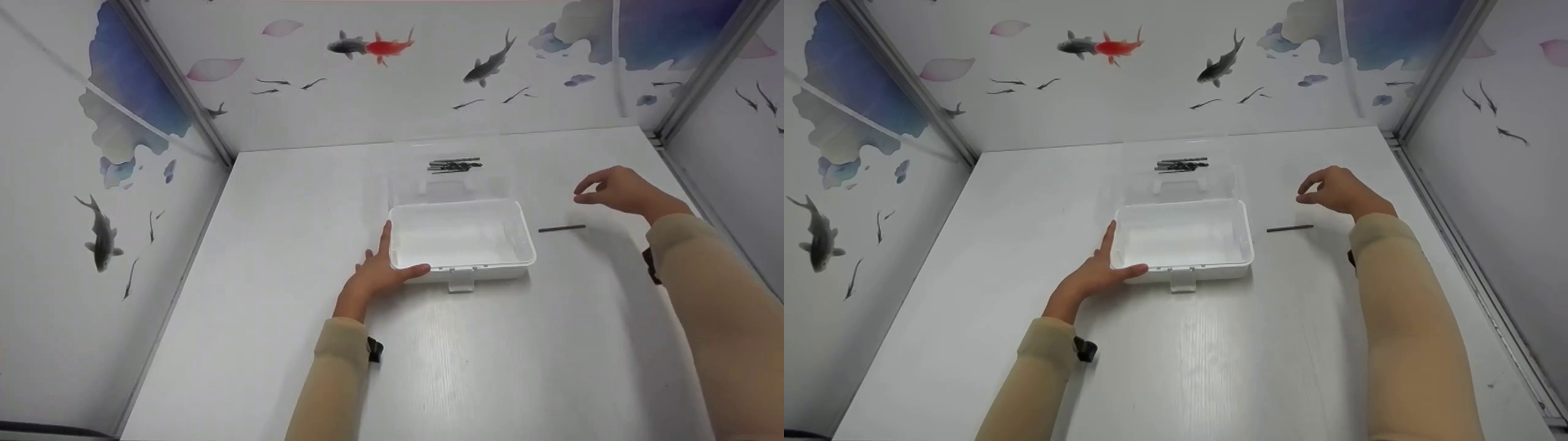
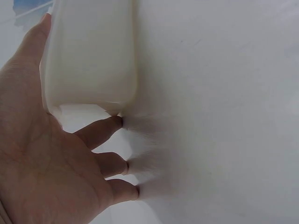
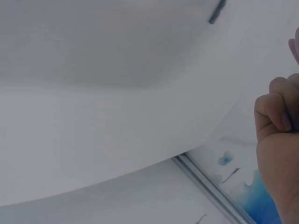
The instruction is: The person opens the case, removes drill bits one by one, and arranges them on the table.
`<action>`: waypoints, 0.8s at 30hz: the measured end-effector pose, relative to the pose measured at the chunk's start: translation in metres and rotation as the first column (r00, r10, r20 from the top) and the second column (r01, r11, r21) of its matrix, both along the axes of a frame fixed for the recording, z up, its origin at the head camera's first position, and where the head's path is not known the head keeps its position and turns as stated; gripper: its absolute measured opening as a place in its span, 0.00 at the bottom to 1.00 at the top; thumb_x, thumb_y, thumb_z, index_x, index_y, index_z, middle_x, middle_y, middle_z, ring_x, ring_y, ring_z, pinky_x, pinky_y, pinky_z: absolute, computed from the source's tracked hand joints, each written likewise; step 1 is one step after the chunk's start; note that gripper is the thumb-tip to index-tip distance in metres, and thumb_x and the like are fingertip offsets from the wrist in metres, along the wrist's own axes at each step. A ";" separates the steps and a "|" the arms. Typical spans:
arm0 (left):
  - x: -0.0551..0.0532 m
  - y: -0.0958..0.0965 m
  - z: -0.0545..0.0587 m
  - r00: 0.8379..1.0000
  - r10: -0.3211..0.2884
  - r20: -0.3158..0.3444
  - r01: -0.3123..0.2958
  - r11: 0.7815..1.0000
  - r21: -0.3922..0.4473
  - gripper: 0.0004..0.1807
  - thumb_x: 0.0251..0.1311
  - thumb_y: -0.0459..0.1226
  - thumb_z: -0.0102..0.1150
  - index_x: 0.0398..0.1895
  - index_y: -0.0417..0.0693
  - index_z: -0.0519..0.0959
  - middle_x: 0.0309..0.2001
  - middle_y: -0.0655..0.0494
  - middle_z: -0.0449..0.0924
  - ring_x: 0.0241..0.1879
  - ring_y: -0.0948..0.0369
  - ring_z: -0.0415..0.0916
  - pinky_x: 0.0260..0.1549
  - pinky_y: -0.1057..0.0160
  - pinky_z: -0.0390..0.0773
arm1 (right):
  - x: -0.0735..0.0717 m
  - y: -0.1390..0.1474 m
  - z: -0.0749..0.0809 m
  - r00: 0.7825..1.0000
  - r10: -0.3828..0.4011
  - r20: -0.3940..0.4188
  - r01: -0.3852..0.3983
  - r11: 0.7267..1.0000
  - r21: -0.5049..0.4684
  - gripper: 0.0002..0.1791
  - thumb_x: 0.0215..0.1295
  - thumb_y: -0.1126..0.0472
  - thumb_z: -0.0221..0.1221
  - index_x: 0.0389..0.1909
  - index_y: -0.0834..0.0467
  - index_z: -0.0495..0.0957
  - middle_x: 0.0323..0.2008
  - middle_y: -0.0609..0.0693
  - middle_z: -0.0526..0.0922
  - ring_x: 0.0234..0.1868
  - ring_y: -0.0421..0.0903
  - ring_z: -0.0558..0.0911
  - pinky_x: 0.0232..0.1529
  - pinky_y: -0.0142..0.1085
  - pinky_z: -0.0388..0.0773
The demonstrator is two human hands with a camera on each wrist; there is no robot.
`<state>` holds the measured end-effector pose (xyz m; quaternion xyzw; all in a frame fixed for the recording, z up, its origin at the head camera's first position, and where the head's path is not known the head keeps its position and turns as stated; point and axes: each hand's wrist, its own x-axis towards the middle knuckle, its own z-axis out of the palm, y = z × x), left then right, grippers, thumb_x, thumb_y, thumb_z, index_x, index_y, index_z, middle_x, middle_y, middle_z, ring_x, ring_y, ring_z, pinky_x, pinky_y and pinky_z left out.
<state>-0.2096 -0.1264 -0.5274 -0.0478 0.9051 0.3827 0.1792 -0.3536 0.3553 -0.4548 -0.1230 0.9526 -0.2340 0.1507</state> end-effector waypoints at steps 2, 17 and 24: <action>0.001 0.000 0.001 1.000 0.001 0.000 -0.001 1.000 -0.002 0.75 0.49 0.76 0.69 0.87 0.73 0.26 0.87 0.42 0.48 0.88 0.40 0.34 0.84 0.34 0.38 | -0.004 -0.005 0.012 1.000 0.006 -0.014 -0.006 1.000 0.001 0.28 0.75 0.41 0.64 0.61 0.60 0.84 0.63 0.71 0.79 0.58 0.65 0.80 0.52 0.58 0.79; 0.002 -0.001 -0.001 1.000 0.002 -0.009 -0.002 1.000 -0.008 0.75 0.50 0.75 0.68 0.87 0.71 0.27 0.86 0.39 0.49 0.88 0.39 0.34 0.84 0.33 0.38 | -0.023 -0.055 0.097 0.998 0.014 -0.054 -0.014 1.000 -0.005 0.34 0.70 0.38 0.68 0.67 0.56 0.82 0.66 0.69 0.77 0.60 0.63 0.77 0.50 0.52 0.77; 0.001 0.000 0.002 1.000 -0.003 -0.013 0.003 1.000 -0.009 0.74 0.50 0.75 0.69 0.87 0.72 0.27 0.86 0.39 0.50 0.88 0.39 0.35 0.84 0.33 0.38 | -0.026 -0.083 0.126 0.994 0.040 -0.098 -0.041 0.999 -0.010 0.34 0.70 0.38 0.67 0.68 0.55 0.81 0.64 0.69 0.79 0.61 0.65 0.78 0.53 0.56 0.77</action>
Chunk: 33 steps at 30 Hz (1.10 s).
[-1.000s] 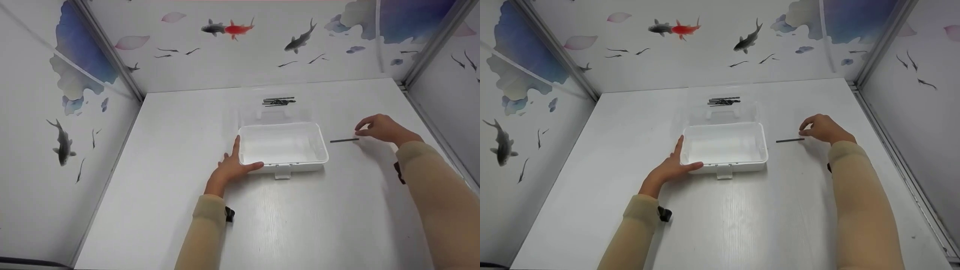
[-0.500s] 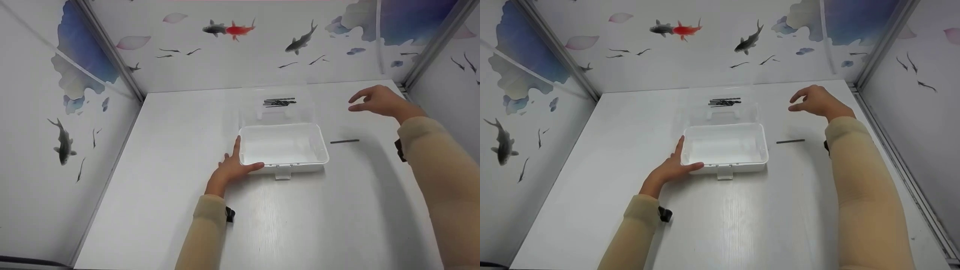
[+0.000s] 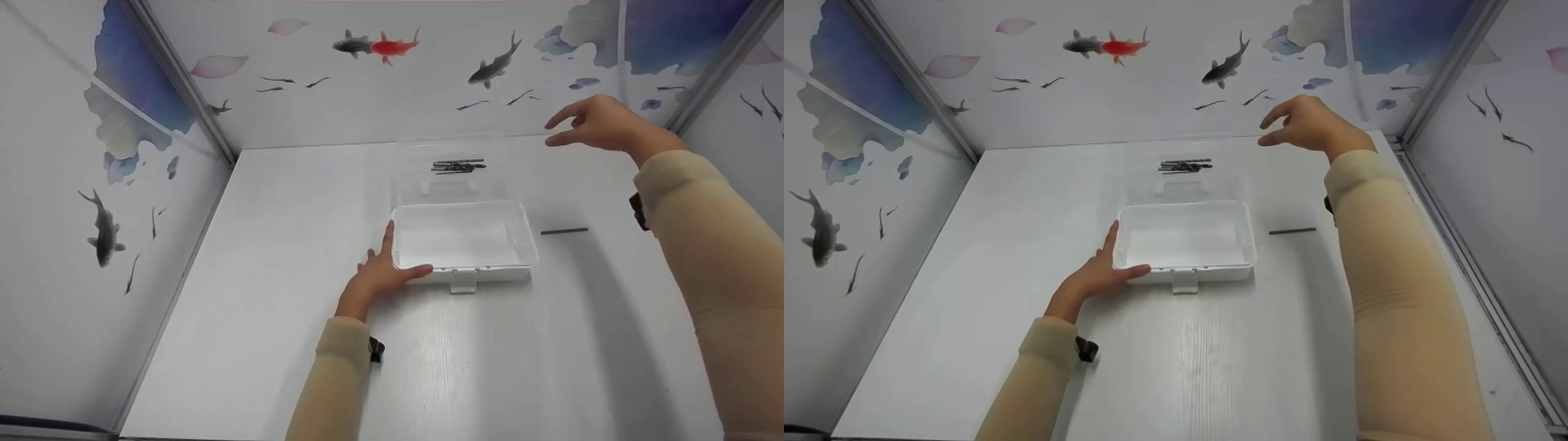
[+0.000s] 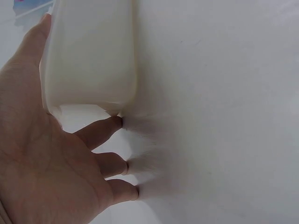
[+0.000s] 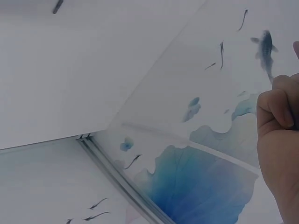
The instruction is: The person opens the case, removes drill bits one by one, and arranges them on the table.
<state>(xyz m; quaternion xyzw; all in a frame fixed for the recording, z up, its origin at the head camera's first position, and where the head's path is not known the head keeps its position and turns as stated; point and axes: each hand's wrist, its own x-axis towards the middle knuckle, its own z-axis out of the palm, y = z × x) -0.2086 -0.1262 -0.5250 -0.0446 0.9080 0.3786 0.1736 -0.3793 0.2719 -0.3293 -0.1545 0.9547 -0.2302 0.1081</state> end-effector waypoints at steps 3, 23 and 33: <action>-0.001 0.000 0.000 1.000 -0.001 0.000 0.001 1.000 0.001 0.74 0.50 0.75 0.69 0.87 0.72 0.28 0.86 0.39 0.50 0.88 0.39 0.34 0.84 0.34 0.38 | -0.001 -0.012 0.010 1.000 0.002 -0.020 -0.002 1.000 -0.012 0.34 0.70 0.38 0.67 0.69 0.55 0.81 0.63 0.68 0.79 0.60 0.64 0.78 0.59 0.61 0.76; -0.001 0.001 -0.001 1.000 0.000 0.008 0.000 1.000 0.015 0.75 0.50 0.75 0.69 0.87 0.73 0.26 0.88 0.45 0.46 0.88 0.40 0.33 0.84 0.34 0.36 | -0.017 -0.076 -0.005 0.998 0.044 0.043 -0.042 0.997 -0.059 0.29 0.72 0.46 0.68 0.69 0.53 0.81 0.77 0.61 0.71 0.73 0.65 0.72 0.71 0.64 0.72; 0.000 0.001 -0.001 1.000 -0.001 0.003 0.001 1.000 0.015 0.74 0.50 0.75 0.69 0.87 0.73 0.27 0.87 0.41 0.49 0.88 0.39 0.34 0.84 0.34 0.36 | -0.020 -0.097 -0.036 0.995 0.060 0.075 -0.059 0.998 -0.012 0.24 0.76 0.53 0.65 0.68 0.55 0.82 0.71 0.63 0.77 0.69 0.64 0.75 0.71 0.63 0.73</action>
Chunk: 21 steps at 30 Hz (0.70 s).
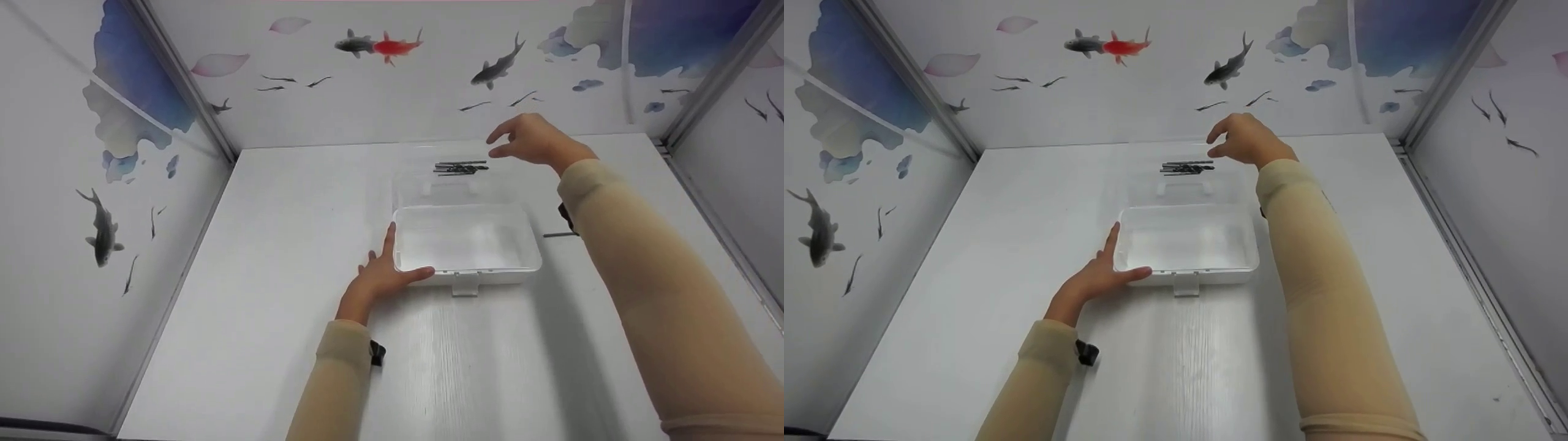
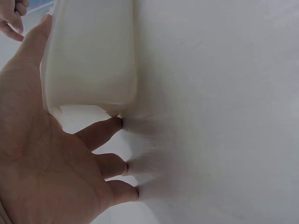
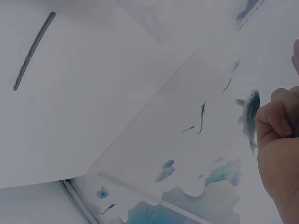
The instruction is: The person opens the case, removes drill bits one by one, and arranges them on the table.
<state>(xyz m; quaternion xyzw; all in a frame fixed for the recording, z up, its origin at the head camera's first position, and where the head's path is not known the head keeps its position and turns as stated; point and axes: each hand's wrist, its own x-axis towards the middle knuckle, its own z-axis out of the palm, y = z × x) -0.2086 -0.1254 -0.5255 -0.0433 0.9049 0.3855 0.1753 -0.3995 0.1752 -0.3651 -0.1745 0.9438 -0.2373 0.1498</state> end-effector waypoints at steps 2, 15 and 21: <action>0.000 0.000 0.000 1.000 0.001 -0.001 -0.001 1.000 0.005 0.74 0.50 0.75 0.69 0.87 0.73 0.27 0.87 0.40 0.49 0.88 0.38 0.34 0.84 0.33 0.36 | 0.001 -0.003 -0.005 1.000 0.000 0.001 0.000 1.000 0.011 0.23 0.76 0.54 0.65 0.68 0.56 0.82 0.72 0.63 0.77 0.71 0.65 0.75 0.73 0.63 0.72; -0.001 0.000 0.003 1.000 0.004 0.005 -0.004 1.000 0.001 0.74 0.50 0.75 0.69 0.87 0.73 0.28 0.86 0.39 0.49 0.88 0.40 0.33 0.84 0.34 0.36 | -0.005 -0.009 -0.035 1.000 -0.007 -0.016 0.009 0.988 0.155 0.21 0.76 0.55 0.64 0.66 0.55 0.83 0.74 0.63 0.75 0.77 0.67 0.70 0.74 0.67 0.68; 0.000 -0.001 0.001 1.000 0.013 0.011 -0.013 1.000 0.010 0.74 0.50 0.74 0.69 0.87 0.73 0.28 0.87 0.41 0.48 0.88 0.40 0.32 0.84 0.34 0.35 | -0.006 -0.015 -0.042 1.000 -0.009 -0.023 0.013 0.985 0.173 0.20 0.76 0.55 0.64 0.65 0.56 0.84 0.73 0.64 0.76 0.77 0.67 0.70 0.75 0.67 0.67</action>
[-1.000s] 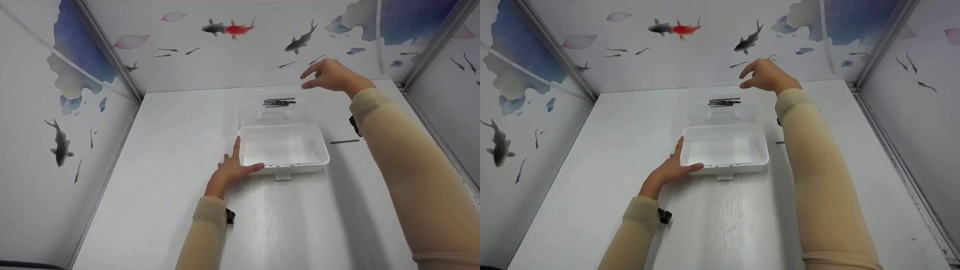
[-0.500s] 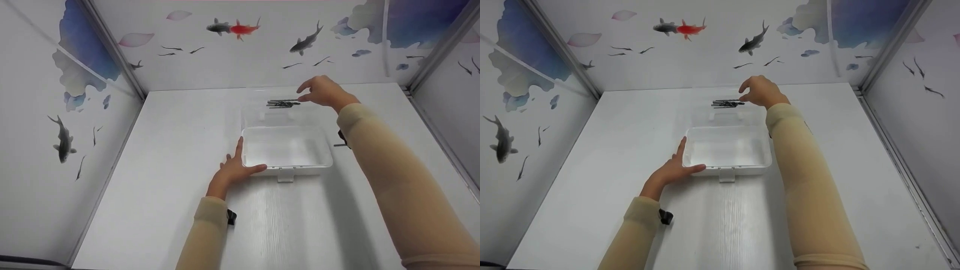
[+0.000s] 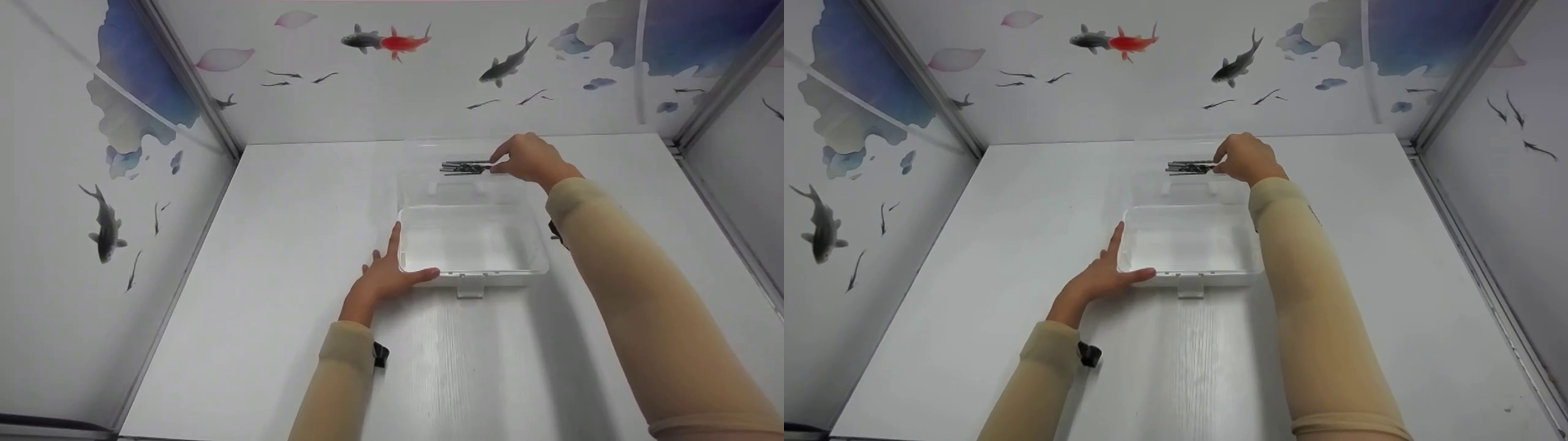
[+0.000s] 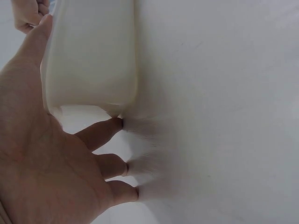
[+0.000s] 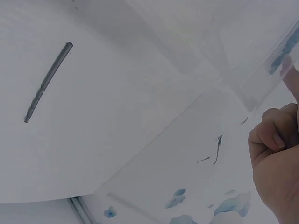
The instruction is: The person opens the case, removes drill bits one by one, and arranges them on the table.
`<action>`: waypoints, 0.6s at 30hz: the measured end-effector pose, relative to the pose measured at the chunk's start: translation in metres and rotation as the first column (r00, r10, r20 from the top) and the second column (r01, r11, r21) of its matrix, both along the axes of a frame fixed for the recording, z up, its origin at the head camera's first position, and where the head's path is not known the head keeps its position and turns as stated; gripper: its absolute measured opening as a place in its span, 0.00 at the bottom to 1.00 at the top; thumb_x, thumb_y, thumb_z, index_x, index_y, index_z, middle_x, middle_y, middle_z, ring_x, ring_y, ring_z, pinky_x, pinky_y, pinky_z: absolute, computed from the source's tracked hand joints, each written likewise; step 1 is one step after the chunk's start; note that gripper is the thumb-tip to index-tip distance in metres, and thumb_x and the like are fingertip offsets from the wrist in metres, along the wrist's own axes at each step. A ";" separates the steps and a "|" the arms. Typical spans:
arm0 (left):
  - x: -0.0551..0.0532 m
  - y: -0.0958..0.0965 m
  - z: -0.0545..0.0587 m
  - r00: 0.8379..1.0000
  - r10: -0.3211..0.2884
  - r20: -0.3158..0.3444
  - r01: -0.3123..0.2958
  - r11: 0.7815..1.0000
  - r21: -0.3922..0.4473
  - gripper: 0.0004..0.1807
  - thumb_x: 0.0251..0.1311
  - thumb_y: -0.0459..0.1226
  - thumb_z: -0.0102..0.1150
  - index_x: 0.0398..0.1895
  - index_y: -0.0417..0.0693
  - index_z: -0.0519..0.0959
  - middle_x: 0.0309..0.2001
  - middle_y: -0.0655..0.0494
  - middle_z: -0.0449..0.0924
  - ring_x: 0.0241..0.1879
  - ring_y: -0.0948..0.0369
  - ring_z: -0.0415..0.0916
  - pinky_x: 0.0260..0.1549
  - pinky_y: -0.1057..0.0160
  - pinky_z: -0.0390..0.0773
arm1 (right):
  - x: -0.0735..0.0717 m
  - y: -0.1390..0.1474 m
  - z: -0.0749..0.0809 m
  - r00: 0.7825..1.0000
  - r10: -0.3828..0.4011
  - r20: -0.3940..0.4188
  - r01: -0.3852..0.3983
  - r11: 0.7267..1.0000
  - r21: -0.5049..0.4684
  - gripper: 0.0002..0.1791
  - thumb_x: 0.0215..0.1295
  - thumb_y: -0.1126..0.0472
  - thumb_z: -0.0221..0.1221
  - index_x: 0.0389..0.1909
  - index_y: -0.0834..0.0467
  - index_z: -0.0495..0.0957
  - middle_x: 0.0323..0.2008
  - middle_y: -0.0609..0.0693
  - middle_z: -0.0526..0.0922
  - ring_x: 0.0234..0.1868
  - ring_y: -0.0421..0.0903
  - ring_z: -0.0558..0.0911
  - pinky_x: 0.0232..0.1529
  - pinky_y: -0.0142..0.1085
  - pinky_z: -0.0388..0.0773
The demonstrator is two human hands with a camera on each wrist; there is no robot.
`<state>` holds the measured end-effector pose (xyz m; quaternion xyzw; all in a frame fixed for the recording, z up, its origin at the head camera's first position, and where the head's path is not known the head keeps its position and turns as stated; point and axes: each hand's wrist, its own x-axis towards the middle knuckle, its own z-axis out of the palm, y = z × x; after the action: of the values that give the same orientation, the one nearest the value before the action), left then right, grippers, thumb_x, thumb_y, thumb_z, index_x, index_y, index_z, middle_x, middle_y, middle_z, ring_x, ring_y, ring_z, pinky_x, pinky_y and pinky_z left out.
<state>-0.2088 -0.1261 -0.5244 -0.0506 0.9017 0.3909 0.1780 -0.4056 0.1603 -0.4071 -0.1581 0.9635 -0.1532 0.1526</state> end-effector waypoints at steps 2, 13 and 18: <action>0.000 0.000 -0.001 1.000 0.002 0.001 -0.002 1.000 0.003 0.74 0.49 0.74 0.70 0.87 0.73 0.28 0.87 0.42 0.48 0.88 0.40 0.32 0.84 0.34 0.35 | -0.001 -0.002 -0.001 1.000 0.003 -0.007 -0.003 1.000 0.006 0.20 0.76 0.56 0.64 0.65 0.56 0.84 0.73 0.64 0.76 0.76 0.67 0.70 0.75 0.67 0.67; 0.001 -0.001 -0.002 1.000 0.013 -0.006 -0.013 1.000 0.020 0.75 0.48 0.74 0.71 0.87 0.74 0.28 0.87 0.42 0.47 0.88 0.40 0.31 0.84 0.34 0.35 | -0.006 -0.008 -0.008 1.000 0.017 -0.017 -0.017 1.000 0.011 0.19 0.76 0.56 0.65 0.63 0.56 0.86 0.72 0.64 0.78 0.74 0.67 0.73 0.72 0.66 0.71; 0.000 -0.001 -0.001 1.000 0.006 -0.010 -0.006 1.000 0.021 0.74 0.49 0.73 0.70 0.87 0.74 0.28 0.87 0.41 0.49 0.88 0.40 0.32 0.84 0.34 0.36 | -0.007 -0.008 -0.011 1.000 -0.004 -0.019 0.004 1.000 0.006 0.18 0.77 0.55 0.64 0.63 0.54 0.86 0.72 0.63 0.78 0.74 0.67 0.73 0.70 0.66 0.73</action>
<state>-0.2083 -0.1271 -0.5257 -0.0496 0.8983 0.4009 0.1728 -0.4127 0.1526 -0.4184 -0.1574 0.9657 -0.1488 0.1435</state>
